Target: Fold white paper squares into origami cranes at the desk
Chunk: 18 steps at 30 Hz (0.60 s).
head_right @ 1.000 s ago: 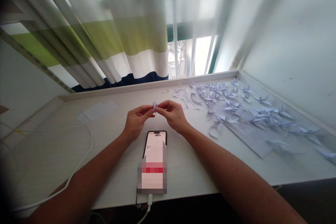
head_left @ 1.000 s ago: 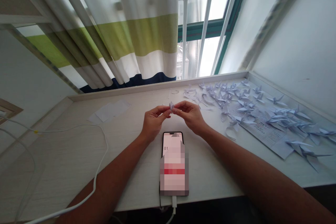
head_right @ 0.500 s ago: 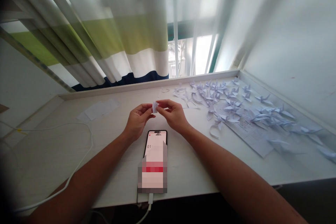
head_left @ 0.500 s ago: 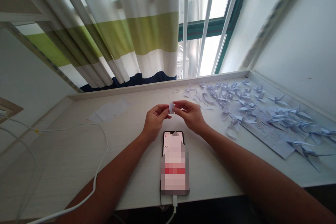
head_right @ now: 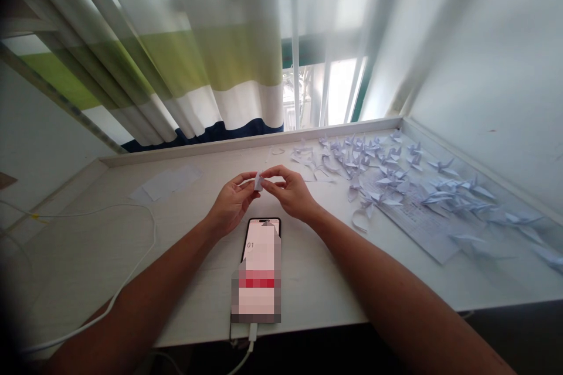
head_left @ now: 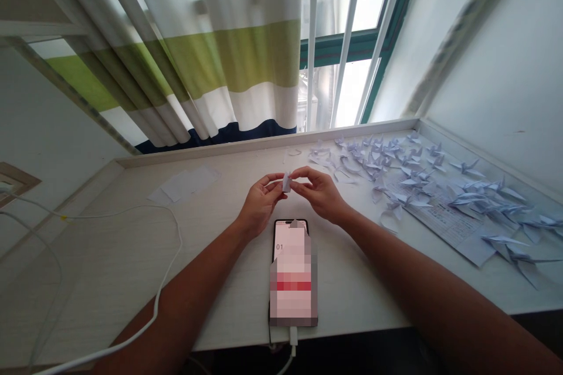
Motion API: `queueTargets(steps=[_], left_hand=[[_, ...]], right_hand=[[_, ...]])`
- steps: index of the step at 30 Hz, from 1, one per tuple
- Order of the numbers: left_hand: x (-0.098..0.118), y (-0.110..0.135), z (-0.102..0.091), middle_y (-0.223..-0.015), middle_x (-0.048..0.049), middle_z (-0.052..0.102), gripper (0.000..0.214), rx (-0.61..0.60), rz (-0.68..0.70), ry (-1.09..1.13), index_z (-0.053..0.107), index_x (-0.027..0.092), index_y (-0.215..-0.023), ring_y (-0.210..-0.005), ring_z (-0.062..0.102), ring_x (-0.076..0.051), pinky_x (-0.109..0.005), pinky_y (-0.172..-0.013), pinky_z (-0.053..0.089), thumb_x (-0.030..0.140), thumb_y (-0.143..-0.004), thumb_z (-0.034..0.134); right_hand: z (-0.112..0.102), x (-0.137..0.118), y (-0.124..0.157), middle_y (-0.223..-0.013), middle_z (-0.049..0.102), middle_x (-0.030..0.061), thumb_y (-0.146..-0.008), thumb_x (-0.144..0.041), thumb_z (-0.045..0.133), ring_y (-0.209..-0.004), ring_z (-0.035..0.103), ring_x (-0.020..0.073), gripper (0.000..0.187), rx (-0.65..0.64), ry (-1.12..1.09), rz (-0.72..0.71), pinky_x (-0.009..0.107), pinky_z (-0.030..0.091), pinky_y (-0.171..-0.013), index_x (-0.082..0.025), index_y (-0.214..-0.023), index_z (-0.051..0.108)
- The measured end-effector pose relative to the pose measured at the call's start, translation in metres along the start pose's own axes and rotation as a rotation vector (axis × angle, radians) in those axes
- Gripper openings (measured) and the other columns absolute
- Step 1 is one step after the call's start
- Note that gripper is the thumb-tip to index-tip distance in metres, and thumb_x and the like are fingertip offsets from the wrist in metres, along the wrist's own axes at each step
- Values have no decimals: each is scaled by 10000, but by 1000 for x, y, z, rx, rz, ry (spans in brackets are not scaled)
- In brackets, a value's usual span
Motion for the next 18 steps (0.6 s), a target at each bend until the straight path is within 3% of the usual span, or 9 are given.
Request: queueTargets(steps=[6, 12, 18], left_hand=[[-3, 0, -2, -921, -51, 739, 365, 17, -5, -6, 658, 157, -1048, -816, 686, -148, -297, -787, 545, 274, -756, 842], [-2, -2, -7, -852, -41, 730, 345, 58, -11, 44, 620, 150, -1096, -748, 689, -132, -295, -783, 564, 199, -801, 792], [0, -2, -8, -863, -52, 736, 324, 74, -29, 81, 600, 144, -1129, -770, 702, -132, -303, -820, 575, 142, -838, 741]], right_hand=[[0, 3, 1, -1051, 709, 45, -819, -418, 796, -1007, 678, 212, 248, -60, 27, 23, 447, 563, -962, -242, -985, 740], [-1, -3, 2, -1155, 673, 62, -857, -364, 769, -1131, 637, 248, 114, -144, 267, -101, 499, 483, -1045, -258, -900, 764], [-2, -3, 3, -1127, 694, 50, -916, -275, 709, -1104, 620, 244, 109, -149, 476, -233, 484, 496, -994, -290, -1018, 745]])
Point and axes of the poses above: each hand's wrist, its own y-axis away from the middle knuckle, its own z-axis out of the palm, x = y × z, the point moved 3 cm from there along -y, towards the middle knuckle
